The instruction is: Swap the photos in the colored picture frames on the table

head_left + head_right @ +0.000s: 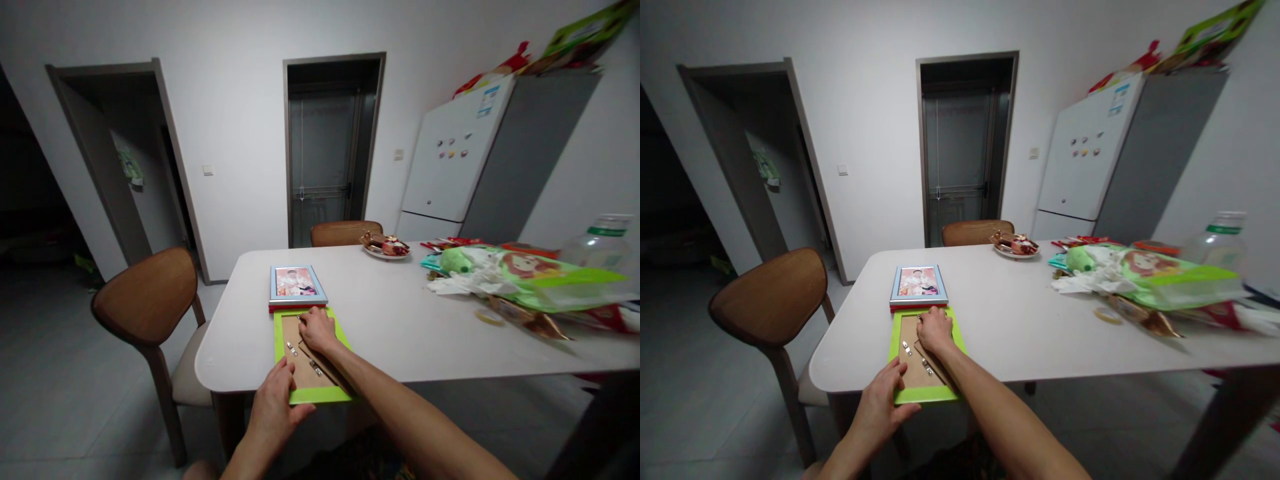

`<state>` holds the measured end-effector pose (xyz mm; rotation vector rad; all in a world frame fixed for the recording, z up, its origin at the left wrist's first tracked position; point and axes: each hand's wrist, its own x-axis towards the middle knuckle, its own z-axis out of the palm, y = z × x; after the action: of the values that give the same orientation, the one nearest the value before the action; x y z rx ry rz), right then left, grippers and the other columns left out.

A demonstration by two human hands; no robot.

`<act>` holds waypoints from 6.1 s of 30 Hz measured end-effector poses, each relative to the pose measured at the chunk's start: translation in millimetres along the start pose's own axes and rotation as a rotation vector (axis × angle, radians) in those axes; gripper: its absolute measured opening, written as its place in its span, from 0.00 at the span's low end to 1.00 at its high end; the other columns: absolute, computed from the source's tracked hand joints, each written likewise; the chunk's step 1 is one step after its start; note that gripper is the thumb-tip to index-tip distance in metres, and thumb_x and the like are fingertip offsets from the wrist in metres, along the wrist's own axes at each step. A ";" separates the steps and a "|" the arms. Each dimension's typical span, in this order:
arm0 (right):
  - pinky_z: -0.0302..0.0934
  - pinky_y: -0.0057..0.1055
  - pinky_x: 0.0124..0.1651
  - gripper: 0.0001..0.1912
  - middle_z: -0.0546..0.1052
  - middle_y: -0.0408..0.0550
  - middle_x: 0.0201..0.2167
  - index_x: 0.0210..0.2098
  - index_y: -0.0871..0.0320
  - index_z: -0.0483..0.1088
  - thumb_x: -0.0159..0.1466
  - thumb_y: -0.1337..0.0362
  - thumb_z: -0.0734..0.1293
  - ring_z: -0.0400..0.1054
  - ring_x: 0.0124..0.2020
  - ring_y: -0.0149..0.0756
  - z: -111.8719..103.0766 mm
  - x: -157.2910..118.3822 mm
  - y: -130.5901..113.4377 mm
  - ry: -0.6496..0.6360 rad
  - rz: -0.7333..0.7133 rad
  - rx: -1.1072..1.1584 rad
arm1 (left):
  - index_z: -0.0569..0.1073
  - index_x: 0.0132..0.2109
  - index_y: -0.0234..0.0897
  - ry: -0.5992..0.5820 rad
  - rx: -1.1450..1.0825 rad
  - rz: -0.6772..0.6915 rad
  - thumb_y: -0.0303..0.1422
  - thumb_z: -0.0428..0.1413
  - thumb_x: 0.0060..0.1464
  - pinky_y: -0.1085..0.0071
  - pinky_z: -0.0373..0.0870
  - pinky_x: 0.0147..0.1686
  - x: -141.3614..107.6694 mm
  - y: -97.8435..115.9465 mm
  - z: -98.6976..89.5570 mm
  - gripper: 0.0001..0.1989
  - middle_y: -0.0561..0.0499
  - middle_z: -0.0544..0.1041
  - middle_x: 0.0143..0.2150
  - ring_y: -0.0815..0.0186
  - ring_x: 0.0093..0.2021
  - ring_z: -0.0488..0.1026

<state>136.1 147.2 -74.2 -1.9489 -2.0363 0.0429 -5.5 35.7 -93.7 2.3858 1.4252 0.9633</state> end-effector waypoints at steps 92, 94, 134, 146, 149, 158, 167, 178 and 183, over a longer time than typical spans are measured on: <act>0.54 0.26 0.34 0.18 0.74 0.52 0.32 0.41 0.63 0.68 0.52 0.66 0.58 0.66 0.31 0.35 -30.6 -68.1 87.3 0.037 0.154 0.209 | 0.64 0.45 0.33 0.368 -0.519 -0.532 0.38 0.53 0.41 0.68 0.69 0.28 -30.7 -38.9 -43.8 0.23 0.48 0.72 0.34 0.64 0.28 0.71; 0.55 0.27 0.34 0.17 0.73 0.53 0.33 0.40 0.63 0.68 0.53 0.65 0.57 0.66 0.32 0.36 -30.2 -68.5 87.9 0.030 0.149 0.158 | 0.65 0.45 0.33 0.370 -0.348 -0.452 0.37 0.52 0.43 0.64 0.70 0.32 -30.2 -34.3 -44.5 0.20 0.46 0.72 0.36 0.60 0.32 0.72; 0.53 0.23 0.22 0.15 0.72 0.47 0.23 0.30 0.64 0.67 0.52 0.56 0.62 0.64 0.19 0.26 -42.6 -80.1 -41.2 -0.468 0.178 1.557 | 0.71 0.43 0.40 0.484 -0.130 -0.153 0.34 0.45 0.51 0.65 0.64 0.46 17.4 0.7 -65.1 0.14 0.51 0.74 0.43 0.60 0.45 0.69; 0.63 0.31 0.38 0.08 0.74 0.44 0.32 0.34 0.56 0.64 0.53 0.66 0.61 0.68 0.36 0.33 -42.5 -76.7 -19.8 0.054 0.377 2.125 | 0.67 0.43 0.35 0.545 -1.400 -0.554 0.38 0.56 0.41 0.65 0.66 0.41 24.0 47.6 -27.7 0.21 0.48 0.75 0.37 0.61 0.40 0.71; 0.64 0.30 0.36 0.09 0.75 0.44 0.30 0.34 0.58 0.65 0.52 0.69 0.61 0.68 0.35 0.34 -46.2 -71.7 0.9 0.106 0.408 2.070 | 0.64 0.47 0.35 0.439 -1.463 -0.550 0.36 0.57 0.41 0.65 0.64 0.45 19.2 52.1 -10.7 0.23 0.45 0.73 0.42 0.60 0.44 0.69; 0.61 0.26 0.24 0.18 0.73 0.46 0.18 0.33 0.62 0.66 0.44 0.76 0.55 0.67 0.19 0.33 -63.1 -40.2 74.7 -0.186 0.451 1.445 | 0.59 0.50 0.30 0.218 -1.032 -0.510 0.32 0.56 0.38 0.63 0.56 0.52 8.2 28.1 1.3 0.29 0.36 0.62 0.54 0.56 0.53 0.60; 0.59 0.25 0.21 0.22 0.72 0.46 0.16 0.37 0.66 0.67 0.43 0.76 0.54 0.65 0.17 0.32 -31.6 -15.4 52.7 -0.212 0.401 1.277 | 0.63 0.50 0.30 -0.073 -0.355 -0.212 0.26 0.51 0.40 0.60 0.52 0.55 5.7 35.5 0.1 0.25 0.40 0.61 0.55 0.58 0.56 0.56; 0.59 0.24 0.28 0.21 0.75 0.50 0.28 0.40 0.66 0.67 0.49 0.74 0.52 0.68 0.26 0.31 -22.2 -11.9 51.6 -0.140 0.294 0.885 | 0.63 0.49 0.33 -0.100 -0.074 -0.015 0.22 0.52 0.40 0.53 0.54 0.54 -3.3 24.1 11.0 0.25 0.40 0.62 0.55 0.58 0.55 0.57; 0.57 0.29 0.38 0.15 0.74 0.56 0.34 0.35 0.65 0.70 0.51 0.67 0.57 0.67 0.37 0.40 -26.2 -11.3 47.3 -0.050 0.264 0.528 | 0.63 0.49 0.32 -0.177 0.069 0.037 0.23 0.52 0.41 0.52 0.51 0.55 -4.3 26.8 10.0 0.24 0.40 0.62 0.55 0.58 0.56 0.56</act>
<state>188.6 134.2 -63.1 -1.8558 -1.5658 0.6267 18.5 19.8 -90.5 2.4849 1.3748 0.7010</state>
